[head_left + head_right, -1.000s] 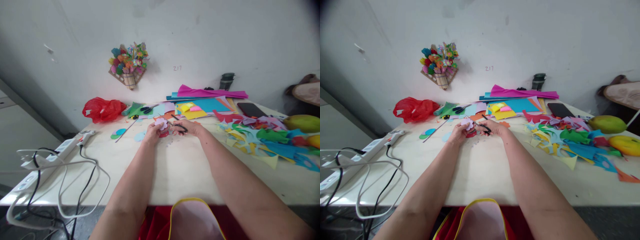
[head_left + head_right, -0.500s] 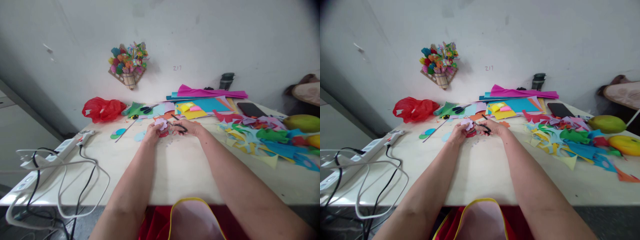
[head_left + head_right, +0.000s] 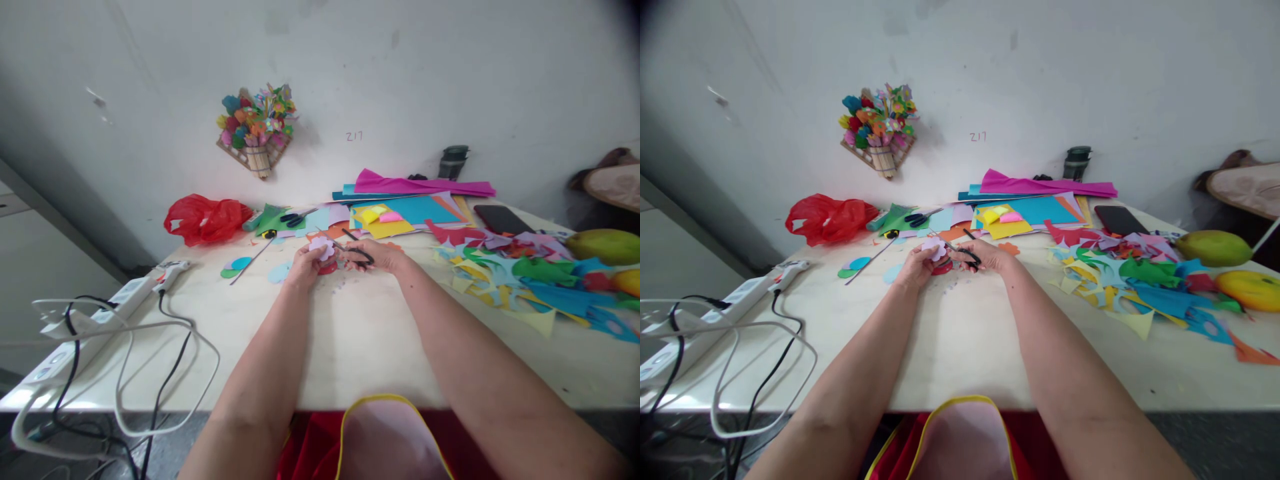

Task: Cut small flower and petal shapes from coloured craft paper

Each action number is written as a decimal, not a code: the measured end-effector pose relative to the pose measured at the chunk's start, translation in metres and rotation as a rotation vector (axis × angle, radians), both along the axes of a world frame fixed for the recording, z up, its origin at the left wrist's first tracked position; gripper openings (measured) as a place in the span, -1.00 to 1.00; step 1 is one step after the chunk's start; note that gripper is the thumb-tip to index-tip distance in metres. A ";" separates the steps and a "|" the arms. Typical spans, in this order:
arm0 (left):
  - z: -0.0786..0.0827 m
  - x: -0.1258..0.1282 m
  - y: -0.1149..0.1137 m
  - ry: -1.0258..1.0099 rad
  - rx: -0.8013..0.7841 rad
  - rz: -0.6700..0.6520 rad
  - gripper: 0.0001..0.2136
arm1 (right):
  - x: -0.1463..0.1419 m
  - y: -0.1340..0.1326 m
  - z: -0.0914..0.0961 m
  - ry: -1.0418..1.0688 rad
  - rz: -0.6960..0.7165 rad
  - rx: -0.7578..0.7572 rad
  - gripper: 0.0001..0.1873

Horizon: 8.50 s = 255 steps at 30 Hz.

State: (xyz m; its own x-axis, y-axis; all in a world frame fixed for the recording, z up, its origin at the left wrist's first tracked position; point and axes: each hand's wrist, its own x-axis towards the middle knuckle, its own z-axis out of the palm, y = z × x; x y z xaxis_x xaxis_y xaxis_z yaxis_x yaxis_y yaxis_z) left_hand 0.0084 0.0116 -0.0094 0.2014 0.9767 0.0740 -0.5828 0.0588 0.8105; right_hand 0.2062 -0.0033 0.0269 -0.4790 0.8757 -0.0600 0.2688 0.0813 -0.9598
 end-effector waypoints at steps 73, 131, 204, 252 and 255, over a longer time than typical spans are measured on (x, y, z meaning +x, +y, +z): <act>0.005 0.000 -0.004 -0.002 -0.075 0.057 -0.73 | -0.003 -0.003 0.004 -0.028 0.000 0.046 -0.78; 0.008 0.006 -0.007 0.125 -0.027 0.140 -0.70 | -0.006 0.002 -0.007 0.040 -0.034 -0.025 -0.78; 0.005 0.002 0.000 0.081 -0.059 0.189 -0.76 | -0.011 0.004 -0.006 0.027 -0.035 0.041 -0.70; 0.003 0.001 0.000 0.031 -0.059 0.237 -0.84 | -0.011 0.012 -0.015 0.068 -0.061 -0.006 -0.81; 0.003 0.000 0.001 0.046 -0.057 0.223 -0.82 | -0.011 0.010 -0.013 0.064 -0.068 -0.010 -0.79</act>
